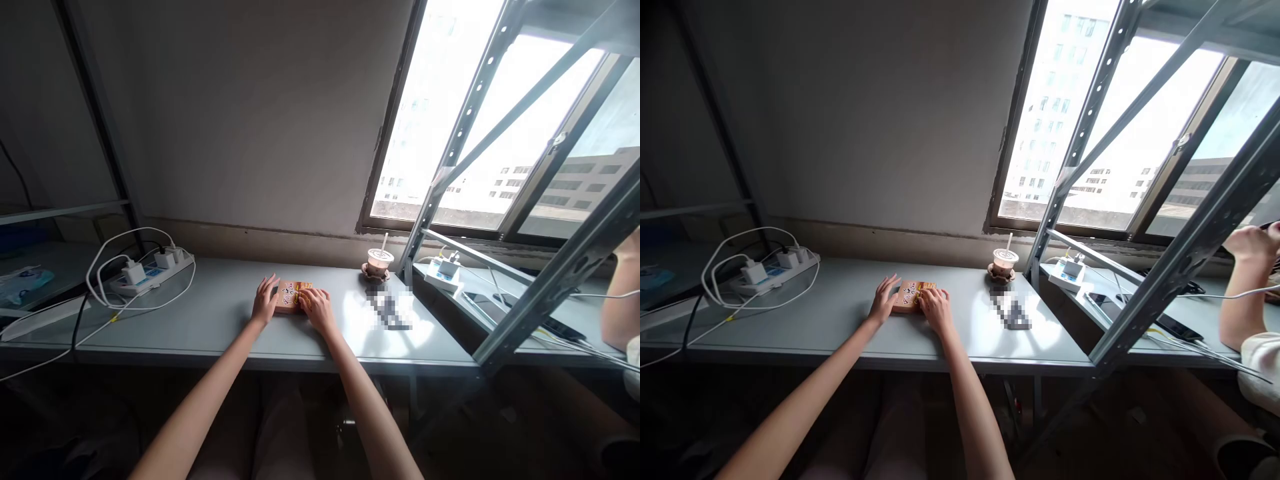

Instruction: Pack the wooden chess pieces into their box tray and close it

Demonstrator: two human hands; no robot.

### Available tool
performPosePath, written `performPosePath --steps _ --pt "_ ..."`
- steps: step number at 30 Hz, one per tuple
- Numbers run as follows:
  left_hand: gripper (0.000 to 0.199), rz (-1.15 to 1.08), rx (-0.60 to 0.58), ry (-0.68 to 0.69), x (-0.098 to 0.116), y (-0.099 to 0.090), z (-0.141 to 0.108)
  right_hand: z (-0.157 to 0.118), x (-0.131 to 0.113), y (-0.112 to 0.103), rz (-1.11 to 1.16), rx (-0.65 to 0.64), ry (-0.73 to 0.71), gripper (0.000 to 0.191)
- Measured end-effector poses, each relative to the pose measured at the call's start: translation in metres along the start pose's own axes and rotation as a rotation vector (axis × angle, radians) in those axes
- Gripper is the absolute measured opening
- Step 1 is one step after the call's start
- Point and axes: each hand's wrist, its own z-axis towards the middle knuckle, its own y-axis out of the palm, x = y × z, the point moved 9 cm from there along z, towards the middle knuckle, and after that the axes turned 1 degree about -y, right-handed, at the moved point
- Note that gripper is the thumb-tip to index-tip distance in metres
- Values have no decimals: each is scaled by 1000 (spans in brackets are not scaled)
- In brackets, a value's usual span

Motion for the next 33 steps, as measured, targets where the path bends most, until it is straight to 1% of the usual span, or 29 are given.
performPosePath --steps 1,2,3,4,5,6,7,10,13,16,21,23,26,28,30,31,33 --pt "42 -75 -2 57 10 -2 -3 0 -2 -4 1 27 -5 27" --pt "41 -165 -55 91 19 1 -6 -1 -3 -8 6 47 -8 27" --pt "41 -261 -153 97 26 9 -9 -1 -4 -11 15 60 -9 26" --pt "41 -338 -258 73 30 18 -12 0 -4 -13 27 63 -5 26" --pt "40 -389 -334 37 32 24 -14 1 -3 -13 39 59 6 25" --pt "39 -425 -388 -4 33 29 -15 2 -2 -14 49 50 23 23" --pt "39 -445 -417 -40 32 32 -15 3 1 -13 54 40 43 22" --pt "37 -479 -436 -96 30 33 -12 8 5 -11 57 10 75 18" --pt "36 -489 -443 -103 32 31 -11 9 2 -9 54 -7 39 18" --pt "35 -481 -457 -98 41 27 -12 9 -1 -10 62 -16 16 21" --pt "34 -541 -471 -128 53 22 -11 8 4 -12 113 -7 46 22" --pt "33 -559 -484 -129 54 25 -10 8 9 -11 150 -2 75 22" --pt "34 -580 -523 -122 51 35 -13 8 17 -10 157 22 141 23" --pt "35 -541 -515 -138 45 41 -15 9 20 -7 149 6 162 22" --pt "36 -449 -481 -126 39 43 -16 9 21 -4 158 -20 170 21" --pt "36 -395 -466 -99 39 43 -17 9 23 -3 170 -20 183 20" --pt "37 -292 -451 -16 41 41 -19 9 32 -6 205 23 246 20"
